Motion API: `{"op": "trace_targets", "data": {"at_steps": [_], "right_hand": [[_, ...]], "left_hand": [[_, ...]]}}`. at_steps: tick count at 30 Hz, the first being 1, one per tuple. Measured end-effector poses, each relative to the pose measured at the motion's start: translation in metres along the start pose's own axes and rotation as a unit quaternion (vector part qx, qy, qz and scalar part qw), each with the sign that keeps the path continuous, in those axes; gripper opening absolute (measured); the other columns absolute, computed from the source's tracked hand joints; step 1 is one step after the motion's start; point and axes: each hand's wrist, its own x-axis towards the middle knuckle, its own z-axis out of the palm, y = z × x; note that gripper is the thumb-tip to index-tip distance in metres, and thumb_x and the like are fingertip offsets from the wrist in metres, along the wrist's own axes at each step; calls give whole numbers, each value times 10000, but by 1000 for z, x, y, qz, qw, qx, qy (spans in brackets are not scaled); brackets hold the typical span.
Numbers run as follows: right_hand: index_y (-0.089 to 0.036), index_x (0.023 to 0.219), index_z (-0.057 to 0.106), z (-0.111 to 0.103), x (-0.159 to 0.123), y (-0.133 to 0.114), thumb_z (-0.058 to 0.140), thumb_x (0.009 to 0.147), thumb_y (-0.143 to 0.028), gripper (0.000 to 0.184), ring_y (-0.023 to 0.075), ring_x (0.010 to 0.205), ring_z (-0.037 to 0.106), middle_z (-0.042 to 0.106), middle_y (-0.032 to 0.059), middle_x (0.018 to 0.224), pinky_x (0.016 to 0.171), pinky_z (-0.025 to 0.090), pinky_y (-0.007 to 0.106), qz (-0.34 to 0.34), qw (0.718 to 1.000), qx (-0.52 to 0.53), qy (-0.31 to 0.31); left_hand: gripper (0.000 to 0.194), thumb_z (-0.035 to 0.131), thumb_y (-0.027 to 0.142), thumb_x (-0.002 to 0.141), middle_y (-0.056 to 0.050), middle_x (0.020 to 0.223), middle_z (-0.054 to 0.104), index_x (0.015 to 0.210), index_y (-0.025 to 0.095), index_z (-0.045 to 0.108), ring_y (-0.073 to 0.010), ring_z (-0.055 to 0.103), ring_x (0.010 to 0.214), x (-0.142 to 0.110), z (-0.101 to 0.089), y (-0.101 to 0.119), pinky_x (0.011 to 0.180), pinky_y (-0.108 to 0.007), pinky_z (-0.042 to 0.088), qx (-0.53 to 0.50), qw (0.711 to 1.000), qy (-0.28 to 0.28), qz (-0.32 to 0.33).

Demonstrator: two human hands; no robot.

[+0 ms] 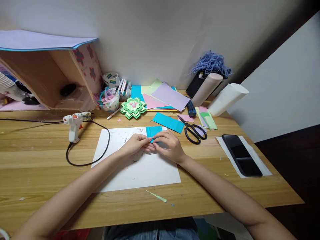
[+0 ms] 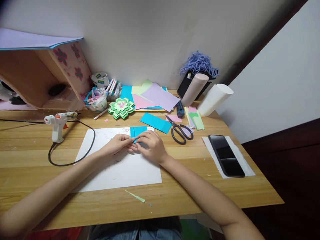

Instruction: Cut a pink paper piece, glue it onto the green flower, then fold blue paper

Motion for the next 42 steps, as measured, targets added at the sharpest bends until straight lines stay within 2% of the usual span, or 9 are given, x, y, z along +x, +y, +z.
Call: {"op": "trace_targets", "data": {"at_steps": [3,7,12,15,26,36,42], "right_hand": [[-214,785,643,-2,2,-1,576,788,-220,67,186,879,555,648,47,897,829,419,371,36,999,32,-2],[-230,782,669,-8,7,4,601,787,-246,70,188,893,553,652,38,893,831,413,380,48,996,75,-31],[-236,770,682,-13,9,11,651,752,-261,43,185,883,557,661,34,891,850,410,386,31,993,98,-62],[-235,796,681,-14,9,11,690,711,-286,99,192,882,553,661,39,895,852,415,394,13,993,92,-68],[-229,777,659,-12,8,9,587,802,-263,83,184,859,565,669,35,859,825,426,388,8,995,81,-58],[-208,734,609,-6,4,4,590,775,-212,45,200,935,521,616,46,929,866,382,383,50,998,30,-27],[-201,726,586,-7,5,2,587,778,-212,53,201,968,503,587,46,940,885,356,382,50,999,6,-17]], "left_hand": [[393,650,447,696,-142,775,699,817,73,658,-187,659,740,2,-1,-3,682,-293,506,10,1000,-4,10],[404,658,465,677,-143,762,702,782,74,659,-191,662,715,1,1,2,673,-299,508,33,999,10,2],[428,661,498,649,-136,727,704,737,79,651,-195,666,679,-2,5,8,655,-305,511,54,998,8,-23],[422,652,496,659,-127,709,703,738,82,647,-188,667,676,-2,4,8,646,-292,510,61,998,1,-23],[427,625,499,687,-140,760,706,765,80,646,-197,672,689,-1,3,3,643,-298,516,75,997,-8,-13],[399,623,464,709,-152,789,706,791,74,640,-203,676,730,-1,2,3,683,-310,518,63,998,-18,0],[372,654,416,699,-173,856,699,810,60,653,-204,674,761,-1,0,-1,713,-323,516,62,998,-32,8]]}}
